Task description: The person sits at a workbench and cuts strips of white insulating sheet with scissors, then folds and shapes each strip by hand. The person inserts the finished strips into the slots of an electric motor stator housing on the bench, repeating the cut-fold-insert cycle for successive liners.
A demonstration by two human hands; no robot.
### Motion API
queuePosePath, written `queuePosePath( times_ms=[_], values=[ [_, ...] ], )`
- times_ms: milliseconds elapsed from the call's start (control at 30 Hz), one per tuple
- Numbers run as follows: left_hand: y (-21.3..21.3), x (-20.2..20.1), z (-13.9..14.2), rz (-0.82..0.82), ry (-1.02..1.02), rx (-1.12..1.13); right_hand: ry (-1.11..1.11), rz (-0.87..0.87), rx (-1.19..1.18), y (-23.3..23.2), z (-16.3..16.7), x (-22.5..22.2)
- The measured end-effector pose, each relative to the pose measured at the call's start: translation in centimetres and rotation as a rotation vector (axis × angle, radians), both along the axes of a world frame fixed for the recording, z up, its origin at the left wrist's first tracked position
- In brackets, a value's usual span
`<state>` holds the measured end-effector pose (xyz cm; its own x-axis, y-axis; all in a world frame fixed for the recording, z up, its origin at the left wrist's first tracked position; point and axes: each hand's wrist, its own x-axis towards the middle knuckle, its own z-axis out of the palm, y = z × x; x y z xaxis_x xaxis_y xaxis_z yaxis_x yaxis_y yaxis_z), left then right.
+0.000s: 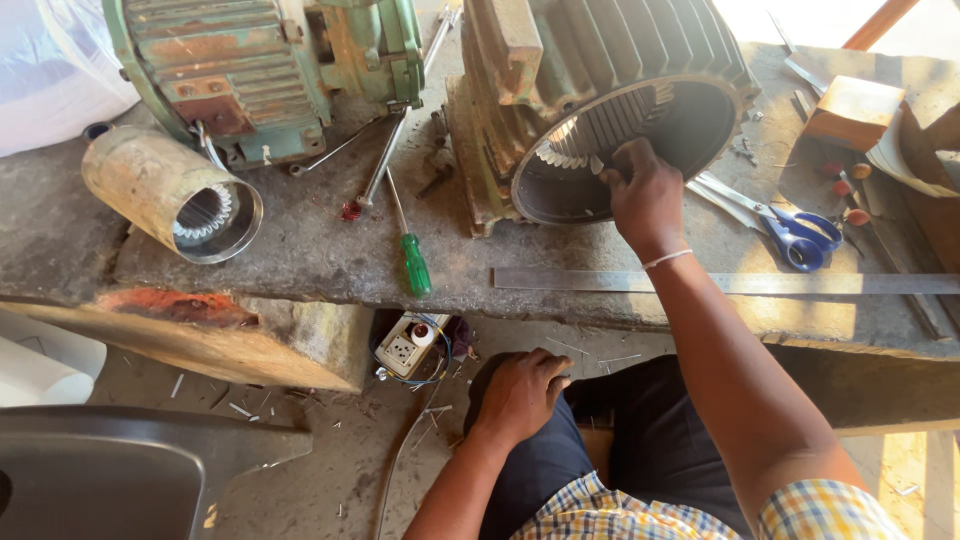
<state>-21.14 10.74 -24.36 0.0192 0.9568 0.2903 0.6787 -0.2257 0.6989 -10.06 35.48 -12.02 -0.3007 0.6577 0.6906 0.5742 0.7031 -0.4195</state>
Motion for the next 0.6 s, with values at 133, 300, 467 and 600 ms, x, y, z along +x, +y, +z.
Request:
queuePosePath(
  times_ms=[133,300,467,600],
  values=[
    [0.3,0.1,0.6,-0.021,-0.008,-0.028,0.017,0.04,-0.093,0.6,0.6,0.1],
    [0.8,-0.2,1.1,0.007,-0.025,-0.027,-0.004,-0.021,0.011,1.9,0.2,-0.1],
    [1.5,0.1,1.2,-0.023,-0.015,-0.081,0.014,-0.089,0.037,2.8,-0.5,-0.9],
    [1.9,0.0,1.1,-0.01,-0.035,-0.083,0.0,-0.13,0.0,3.2,-0.2,-1.3]
  ],
)
